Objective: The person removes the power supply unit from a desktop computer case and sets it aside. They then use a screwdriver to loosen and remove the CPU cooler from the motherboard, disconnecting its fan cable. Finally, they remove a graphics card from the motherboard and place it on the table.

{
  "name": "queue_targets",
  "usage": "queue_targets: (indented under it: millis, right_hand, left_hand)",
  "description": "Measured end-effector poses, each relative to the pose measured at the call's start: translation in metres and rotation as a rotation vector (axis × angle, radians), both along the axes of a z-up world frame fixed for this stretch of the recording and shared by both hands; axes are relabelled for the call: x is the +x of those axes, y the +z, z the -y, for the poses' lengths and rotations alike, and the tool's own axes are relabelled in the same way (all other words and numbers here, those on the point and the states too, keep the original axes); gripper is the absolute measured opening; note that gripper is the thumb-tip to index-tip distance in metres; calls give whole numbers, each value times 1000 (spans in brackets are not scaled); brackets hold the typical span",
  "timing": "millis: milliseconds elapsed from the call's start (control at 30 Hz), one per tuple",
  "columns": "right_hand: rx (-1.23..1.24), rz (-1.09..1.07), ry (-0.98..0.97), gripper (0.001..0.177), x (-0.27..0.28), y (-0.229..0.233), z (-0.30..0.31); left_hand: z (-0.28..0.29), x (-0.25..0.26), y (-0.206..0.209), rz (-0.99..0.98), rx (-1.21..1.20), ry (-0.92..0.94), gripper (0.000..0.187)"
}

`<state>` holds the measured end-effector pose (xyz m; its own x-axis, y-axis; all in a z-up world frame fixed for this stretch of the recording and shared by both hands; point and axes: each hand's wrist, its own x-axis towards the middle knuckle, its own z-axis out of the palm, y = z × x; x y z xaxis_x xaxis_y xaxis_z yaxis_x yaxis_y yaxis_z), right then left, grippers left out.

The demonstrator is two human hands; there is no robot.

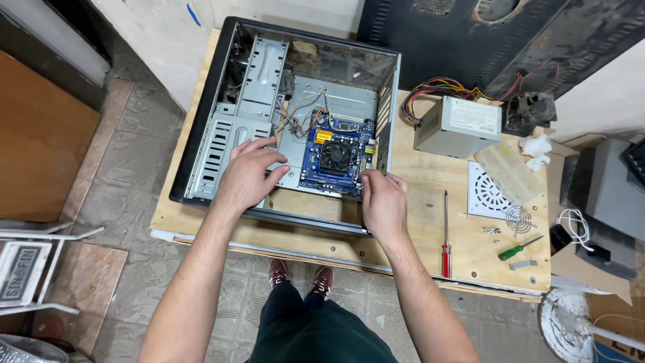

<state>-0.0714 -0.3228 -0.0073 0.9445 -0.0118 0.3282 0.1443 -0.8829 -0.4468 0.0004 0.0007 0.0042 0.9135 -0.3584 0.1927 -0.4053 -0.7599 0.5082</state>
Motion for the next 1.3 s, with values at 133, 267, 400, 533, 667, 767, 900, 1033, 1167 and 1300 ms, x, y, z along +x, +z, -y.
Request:
queue_targets:
  millis: [133,267,400,533,667,767,900,1033,1167,1300]
  right_hand:
    - [8,-1,-10,19,0,-3,0]
    - [-16,-27,-6,20,1,-2,0]
    - [-32,-43,-20,23,2,-2,-1]
    - [-34,-44,-49,20,1,-1,-2]
    - [33,-47,-71,23,1,1,-4]
    - [30,-37,-86,22,1,0,-3]
    - [38,-46,-106,21,0,6,-6]
    - [70,-10,-129,21,1,0,-3]
    - [69,11,-144,17,3,0,-4]
    - [48,49,-153,13,-2,-3,-7]
  left_hand:
    - [0,-1,1,10,34,-11,17]
    - [2,-5,6,11,70,-18,20]
    - [4,-3,3,26,128,-31,20]
    - [3,-1,-7,31,152,-59,21]
    - [3,-1,-7,29,168,-74,22]
    - [5,-1,-4,22,183,-100,23]
    - [5,-2,-3,19,217,-136,24]
    - [5,1,-11,32,237,-180,26]
    - [4,2,-9,55,250,-183,29]
    - [1,0,-13,58,227,-189,30]
